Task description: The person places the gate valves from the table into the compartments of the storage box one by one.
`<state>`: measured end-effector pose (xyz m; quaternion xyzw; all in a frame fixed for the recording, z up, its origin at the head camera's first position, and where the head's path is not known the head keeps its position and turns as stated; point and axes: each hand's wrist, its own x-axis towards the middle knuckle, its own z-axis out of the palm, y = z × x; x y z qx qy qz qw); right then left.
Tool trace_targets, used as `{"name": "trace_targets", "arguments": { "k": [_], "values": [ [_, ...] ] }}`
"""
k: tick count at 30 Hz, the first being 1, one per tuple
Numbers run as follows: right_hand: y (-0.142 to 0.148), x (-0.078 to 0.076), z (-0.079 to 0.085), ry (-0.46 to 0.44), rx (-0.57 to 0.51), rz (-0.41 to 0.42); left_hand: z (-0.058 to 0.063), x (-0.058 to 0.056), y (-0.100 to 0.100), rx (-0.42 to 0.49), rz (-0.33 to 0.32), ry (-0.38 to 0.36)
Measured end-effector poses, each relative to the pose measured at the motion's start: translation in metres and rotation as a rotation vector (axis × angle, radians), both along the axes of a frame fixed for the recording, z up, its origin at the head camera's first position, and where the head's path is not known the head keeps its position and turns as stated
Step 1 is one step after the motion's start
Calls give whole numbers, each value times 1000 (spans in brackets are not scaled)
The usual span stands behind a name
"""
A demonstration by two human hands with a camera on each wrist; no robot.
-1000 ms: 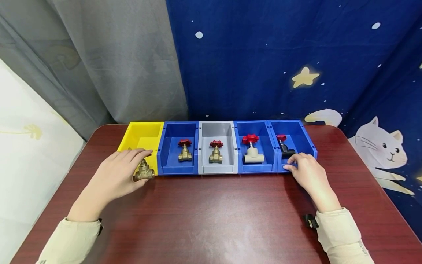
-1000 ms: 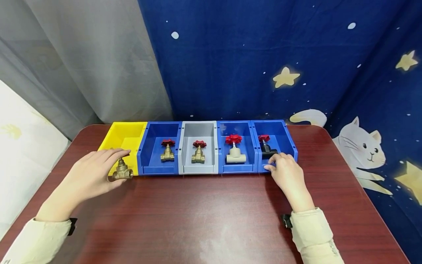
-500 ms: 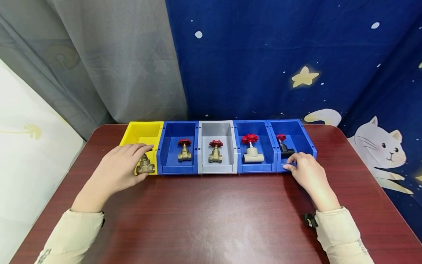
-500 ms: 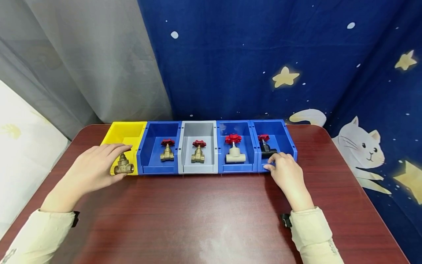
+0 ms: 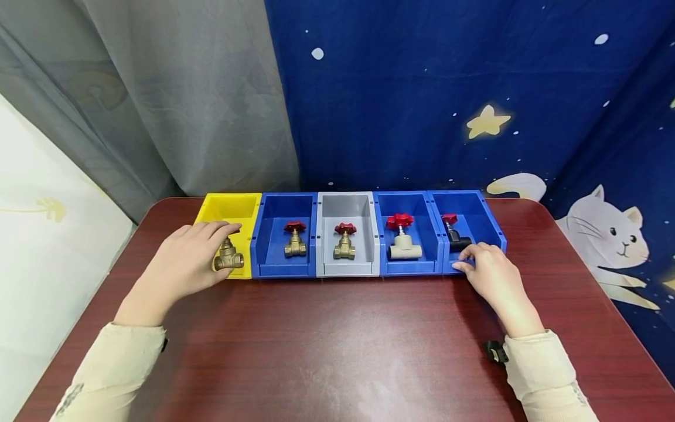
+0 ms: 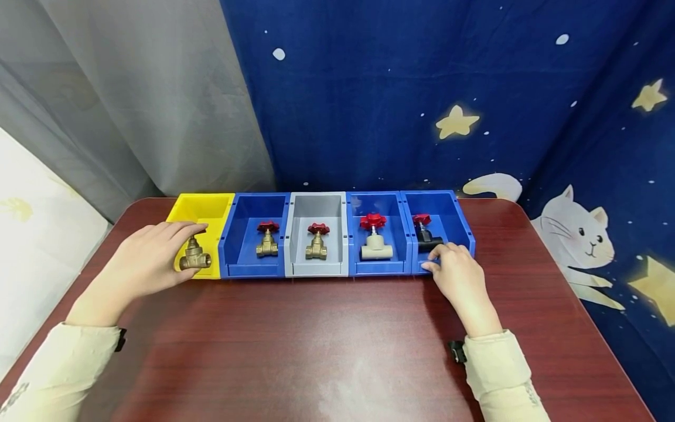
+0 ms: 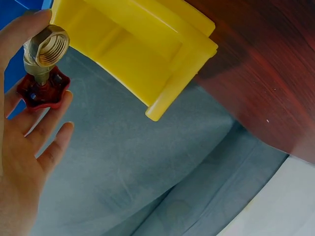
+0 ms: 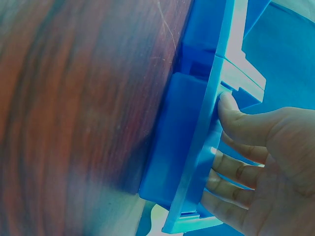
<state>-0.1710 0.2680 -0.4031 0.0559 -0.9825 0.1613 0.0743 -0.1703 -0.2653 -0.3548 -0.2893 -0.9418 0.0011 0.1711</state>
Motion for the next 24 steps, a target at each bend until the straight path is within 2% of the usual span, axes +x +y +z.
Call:
{"name": "trace_targets", "arguments": {
  "k": [17, 24],
  "values": [
    [0, 0, -1, -20, 1, -6, 0, -14, -8, -17, 89, -69],
    [0, 1, 1, 3, 2, 0, 1, -22, -11, -45, 125, -128]
  ]
}}
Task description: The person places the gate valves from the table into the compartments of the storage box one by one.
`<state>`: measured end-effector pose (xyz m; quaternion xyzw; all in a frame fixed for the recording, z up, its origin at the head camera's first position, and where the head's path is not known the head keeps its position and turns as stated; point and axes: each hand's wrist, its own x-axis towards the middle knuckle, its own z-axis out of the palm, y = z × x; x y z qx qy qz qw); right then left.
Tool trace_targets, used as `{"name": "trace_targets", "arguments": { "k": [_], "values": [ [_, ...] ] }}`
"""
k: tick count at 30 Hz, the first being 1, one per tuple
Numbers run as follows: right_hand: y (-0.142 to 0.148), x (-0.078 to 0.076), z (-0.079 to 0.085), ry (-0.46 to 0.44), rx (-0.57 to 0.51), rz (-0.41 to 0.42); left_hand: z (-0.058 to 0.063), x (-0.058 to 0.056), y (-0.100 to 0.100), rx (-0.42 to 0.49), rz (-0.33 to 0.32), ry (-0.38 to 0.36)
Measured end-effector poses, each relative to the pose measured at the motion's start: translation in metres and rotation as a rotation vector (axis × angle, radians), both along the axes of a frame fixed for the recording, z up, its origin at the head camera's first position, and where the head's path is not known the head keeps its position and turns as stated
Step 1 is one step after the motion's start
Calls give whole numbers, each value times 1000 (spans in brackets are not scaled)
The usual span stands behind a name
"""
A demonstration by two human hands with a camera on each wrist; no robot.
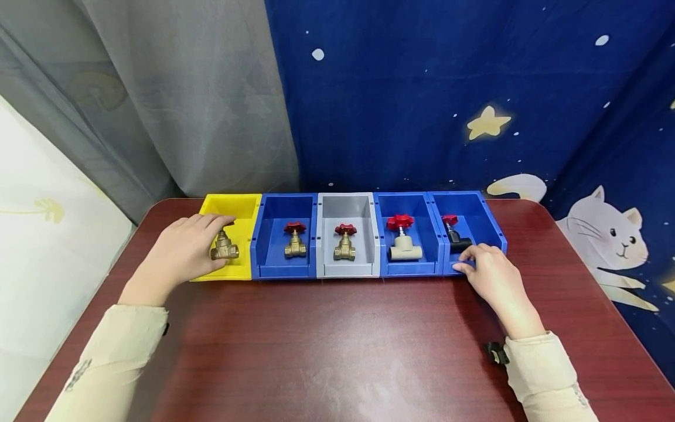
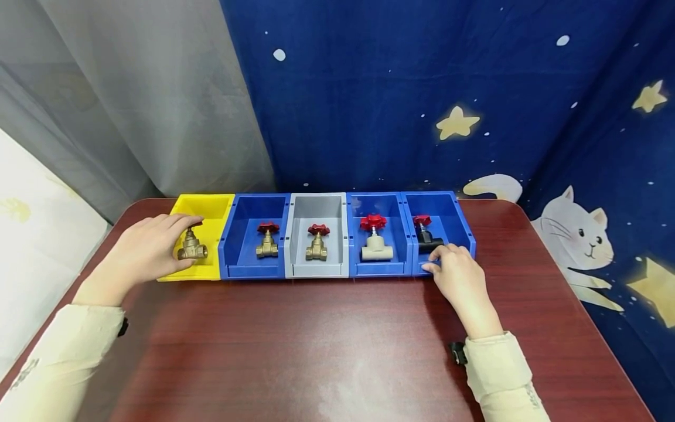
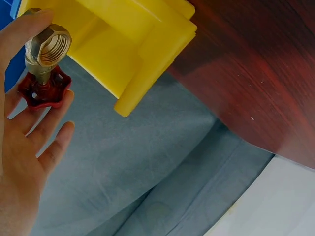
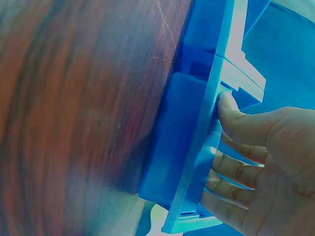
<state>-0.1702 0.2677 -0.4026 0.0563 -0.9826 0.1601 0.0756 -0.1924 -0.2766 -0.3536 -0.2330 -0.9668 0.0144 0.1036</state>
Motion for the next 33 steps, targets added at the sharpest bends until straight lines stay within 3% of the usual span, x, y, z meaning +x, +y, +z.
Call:
{"name": "trace_targets", "arguments": {
  "k": [11, 25, 33],
  "values": [
    [-1, 1, -1, -18, -6, -7, -4, -13, -1, -11, 36, -87],
    [-2, 0, 0, -20, -10, 2, -15, -33, -7, -29, -29, -112],
    [0, 0, 1, -19, -9, -9, -20, -44, -2, -43, -18, -197]
  ]
}}
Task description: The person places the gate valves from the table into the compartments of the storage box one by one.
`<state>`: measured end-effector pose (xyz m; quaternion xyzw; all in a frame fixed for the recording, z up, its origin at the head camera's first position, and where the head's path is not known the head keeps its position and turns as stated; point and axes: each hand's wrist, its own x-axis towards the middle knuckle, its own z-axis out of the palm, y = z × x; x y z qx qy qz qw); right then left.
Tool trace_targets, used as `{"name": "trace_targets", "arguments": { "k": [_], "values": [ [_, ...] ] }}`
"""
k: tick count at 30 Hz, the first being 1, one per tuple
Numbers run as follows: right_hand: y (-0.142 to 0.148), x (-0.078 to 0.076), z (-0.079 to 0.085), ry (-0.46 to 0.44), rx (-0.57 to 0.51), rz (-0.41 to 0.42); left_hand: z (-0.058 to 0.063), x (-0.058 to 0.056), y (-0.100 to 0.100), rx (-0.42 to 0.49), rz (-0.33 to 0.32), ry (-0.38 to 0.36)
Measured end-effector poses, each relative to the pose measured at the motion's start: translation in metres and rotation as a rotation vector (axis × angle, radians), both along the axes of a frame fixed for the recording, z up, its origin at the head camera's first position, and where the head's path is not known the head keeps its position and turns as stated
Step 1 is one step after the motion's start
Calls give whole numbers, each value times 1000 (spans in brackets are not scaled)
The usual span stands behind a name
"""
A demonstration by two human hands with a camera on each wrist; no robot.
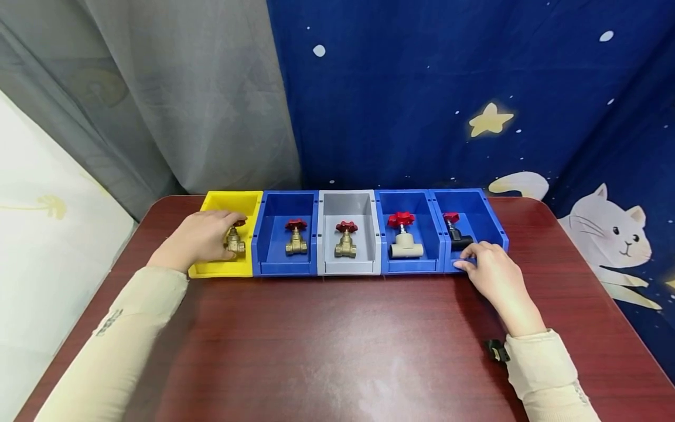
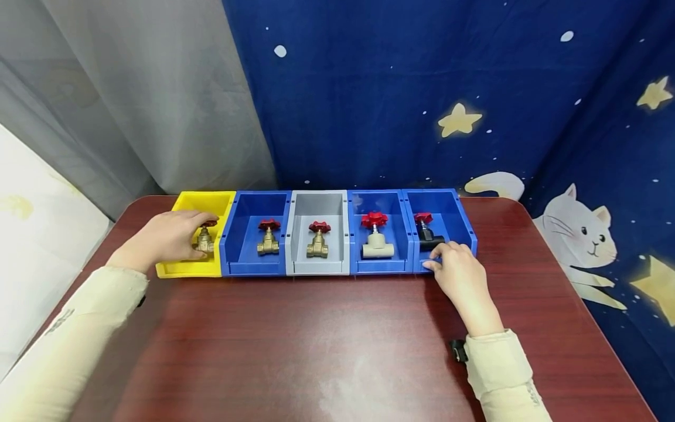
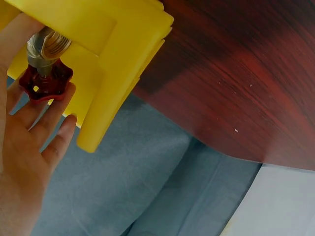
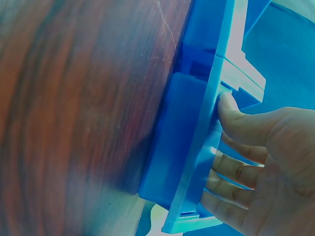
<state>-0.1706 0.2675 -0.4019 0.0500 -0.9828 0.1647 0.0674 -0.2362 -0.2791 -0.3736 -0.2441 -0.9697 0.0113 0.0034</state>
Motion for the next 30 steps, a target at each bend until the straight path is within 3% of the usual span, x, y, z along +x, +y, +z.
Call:
{"name": "trace_targets", "arguments": {
  "k": [12, 23, 30],
  "values": [
    [1, 1, -1, -7, 7, -1, -10, -10, 5, 20, 46, -130],
    [1, 1, -2, -18, 6, -1, -9, -18, 10, -2, 98, -242],
    [1, 1, -1, -14, 4, 0, -10, -18, 9, 34, 121, -265]
  ]
}}
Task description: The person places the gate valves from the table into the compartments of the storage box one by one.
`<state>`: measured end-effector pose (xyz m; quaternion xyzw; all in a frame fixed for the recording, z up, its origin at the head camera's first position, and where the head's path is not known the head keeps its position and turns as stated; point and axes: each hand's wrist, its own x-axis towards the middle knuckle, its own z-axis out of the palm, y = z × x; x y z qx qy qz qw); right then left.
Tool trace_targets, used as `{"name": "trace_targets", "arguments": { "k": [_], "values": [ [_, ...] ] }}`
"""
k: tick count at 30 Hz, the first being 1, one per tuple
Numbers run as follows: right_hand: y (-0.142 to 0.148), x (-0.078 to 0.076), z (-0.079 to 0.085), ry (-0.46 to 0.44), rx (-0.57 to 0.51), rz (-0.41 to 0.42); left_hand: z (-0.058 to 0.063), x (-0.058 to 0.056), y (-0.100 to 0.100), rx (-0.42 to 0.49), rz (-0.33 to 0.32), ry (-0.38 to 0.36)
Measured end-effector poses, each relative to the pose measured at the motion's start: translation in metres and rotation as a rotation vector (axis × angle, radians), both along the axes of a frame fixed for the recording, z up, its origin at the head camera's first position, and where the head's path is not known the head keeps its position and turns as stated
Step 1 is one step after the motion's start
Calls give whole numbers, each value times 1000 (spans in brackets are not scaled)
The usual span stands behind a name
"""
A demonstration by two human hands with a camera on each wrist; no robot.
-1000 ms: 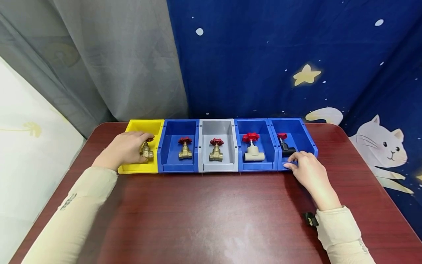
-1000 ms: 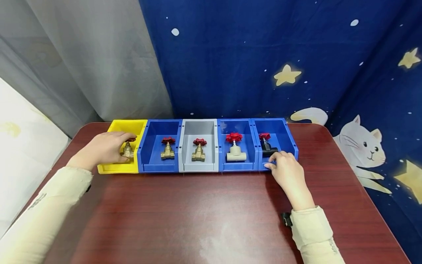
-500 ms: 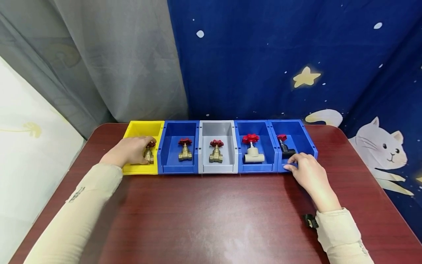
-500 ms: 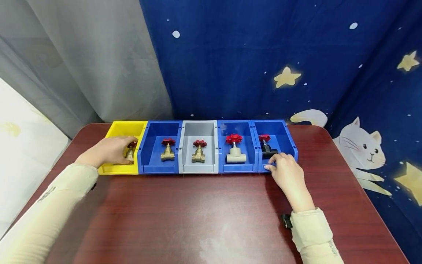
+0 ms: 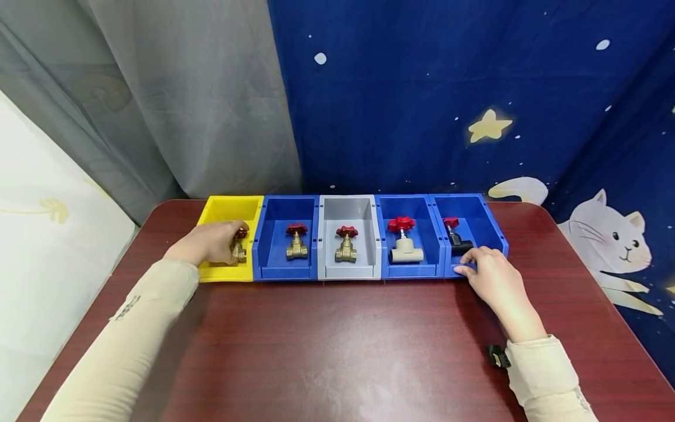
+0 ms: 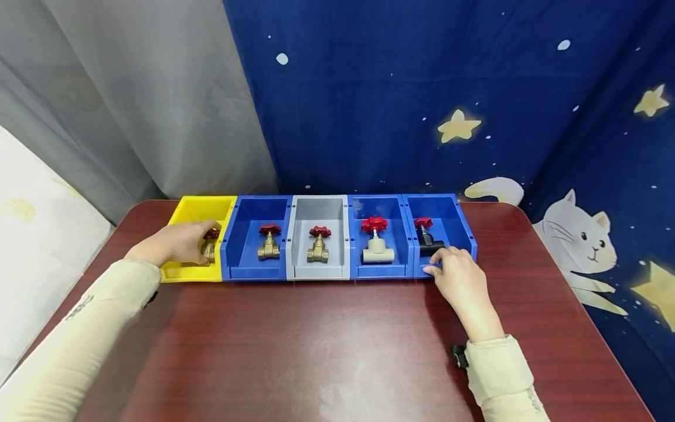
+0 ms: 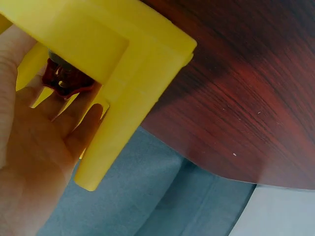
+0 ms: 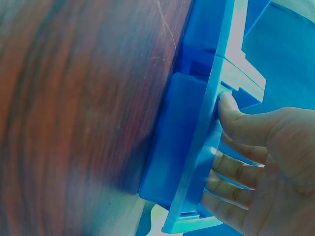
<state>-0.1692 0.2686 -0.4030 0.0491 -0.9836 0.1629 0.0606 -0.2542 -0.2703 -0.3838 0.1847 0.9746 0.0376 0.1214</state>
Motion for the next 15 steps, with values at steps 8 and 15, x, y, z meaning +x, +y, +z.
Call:
{"name": "trace_targets", "arguments": {
  "k": [8, 15],
  "values": [
    [0, 1, 0, 2, 4, 0, -1, 5, 4, 2, 26, -16],
    [-1, 1, 1, 18, -1, 11, 1, 8, 5, -25, 40, 6]
  ]
}}
